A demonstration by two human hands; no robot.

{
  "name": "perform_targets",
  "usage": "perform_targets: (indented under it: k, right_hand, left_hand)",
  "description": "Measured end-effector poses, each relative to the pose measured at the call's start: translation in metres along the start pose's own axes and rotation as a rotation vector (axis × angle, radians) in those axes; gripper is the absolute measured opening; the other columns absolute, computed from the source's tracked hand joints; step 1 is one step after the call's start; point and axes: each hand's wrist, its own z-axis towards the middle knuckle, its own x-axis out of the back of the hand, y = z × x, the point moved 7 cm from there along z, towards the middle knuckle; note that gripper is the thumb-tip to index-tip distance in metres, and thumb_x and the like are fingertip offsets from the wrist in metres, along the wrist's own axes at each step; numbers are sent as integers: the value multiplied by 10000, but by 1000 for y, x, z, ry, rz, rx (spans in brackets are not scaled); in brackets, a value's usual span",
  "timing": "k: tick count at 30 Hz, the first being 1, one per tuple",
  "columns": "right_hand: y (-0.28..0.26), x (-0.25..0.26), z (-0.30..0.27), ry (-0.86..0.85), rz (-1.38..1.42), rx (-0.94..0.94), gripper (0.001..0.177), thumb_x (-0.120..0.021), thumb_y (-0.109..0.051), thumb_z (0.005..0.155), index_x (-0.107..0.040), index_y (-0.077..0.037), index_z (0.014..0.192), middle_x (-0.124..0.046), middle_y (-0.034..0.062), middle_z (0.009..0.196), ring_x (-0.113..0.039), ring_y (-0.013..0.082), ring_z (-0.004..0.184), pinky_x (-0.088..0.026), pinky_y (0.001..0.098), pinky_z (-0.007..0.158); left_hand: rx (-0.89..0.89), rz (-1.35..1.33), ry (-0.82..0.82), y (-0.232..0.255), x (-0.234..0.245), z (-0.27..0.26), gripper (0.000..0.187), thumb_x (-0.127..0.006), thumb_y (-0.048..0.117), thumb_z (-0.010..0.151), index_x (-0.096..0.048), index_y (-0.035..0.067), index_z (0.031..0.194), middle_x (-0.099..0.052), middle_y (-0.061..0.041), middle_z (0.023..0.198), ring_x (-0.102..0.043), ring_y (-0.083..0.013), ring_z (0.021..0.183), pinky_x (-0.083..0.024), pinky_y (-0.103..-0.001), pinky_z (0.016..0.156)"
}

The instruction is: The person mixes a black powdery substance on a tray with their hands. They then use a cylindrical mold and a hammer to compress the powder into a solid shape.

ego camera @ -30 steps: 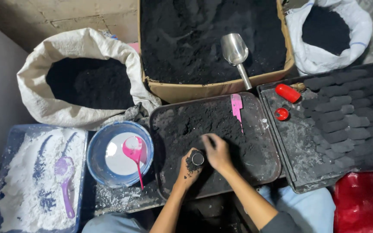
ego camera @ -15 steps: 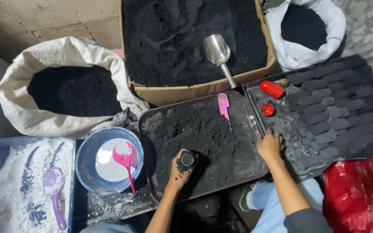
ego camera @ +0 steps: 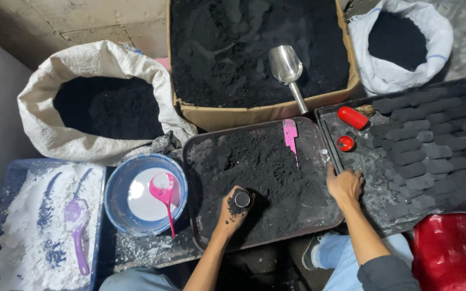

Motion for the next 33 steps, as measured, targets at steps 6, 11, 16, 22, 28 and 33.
perform_targets:
  k: [6, 11, 16, 22, 28, 33]
  right_hand:
    - [0, 9, -5, 46, 113, -75, 810, -518, -703, 738, -655, 81, 892, -611, 294, 949, -553, 425, 987, -441, 492, 767]
    - [9, 33, 20, 229, 253, 64, 612, -578, -572, 859, -652, 26, 748, -602, 284, 746, -579, 437, 856, -437, 477, 686]
    - [-27, 77, -2, 192, 538, 228, 500, -598, -452, 942, -497, -88, 614, -455, -1, 562, -387, 105, 554, -315, 329, 503]
    - [-127, 122, -85, -166, 1408, 756, 353, -515, -175, 885, -353, -138, 574, -296, -35, 449, -284, 71, 346, -209, 209, 366]
    - [-180, 121, -151, -397, 1703, 970, 410, -330, -163, 886, -212, -163, 493, -204, 25, 341, -164, 120, 287, -194, 202, 300]
    - [-205, 115, -181, -634, 1848, 966, 401, -336, -115, 882, -224, -183, 504, -178, -30, 372, -170, 87, 285, -203, 165, 289]
  left_hand:
    - [40, 40, -33, 18, 3, -2, 153, -661, 164, 762, -557, 58, 729, -587, -148, 648, -603, -279, 697, -478, -371, 669]
    - [11, 15, -26, 14, 3, -2, 149, -674, 176, 756, -561, 82, 730, -589, -137, 645, -608, -276, 697, -475, -352, 665]
    - [16, -139, -96, 25, 3, -5, 218, -619, 111, 821, -446, 141, 692, -494, 24, 659, -463, -81, 605, -363, -252, 554]
    - [-7, -112, -67, 17, 3, -4, 194, -622, 94, 788, -465, 142, 685, -485, 39, 653, -445, -67, 611, -363, -234, 560]
    - [-146, -119, -4, 10, 5, 0, 120, -664, 75, 718, -545, 67, 724, -561, -120, 612, -571, -235, 628, -467, -337, 634]
    - [-168, -102, -14, 7, 5, -3, 85, -604, 27, 692, -551, 59, 750, -538, -141, 613, -557, -244, 636, -449, -328, 617]
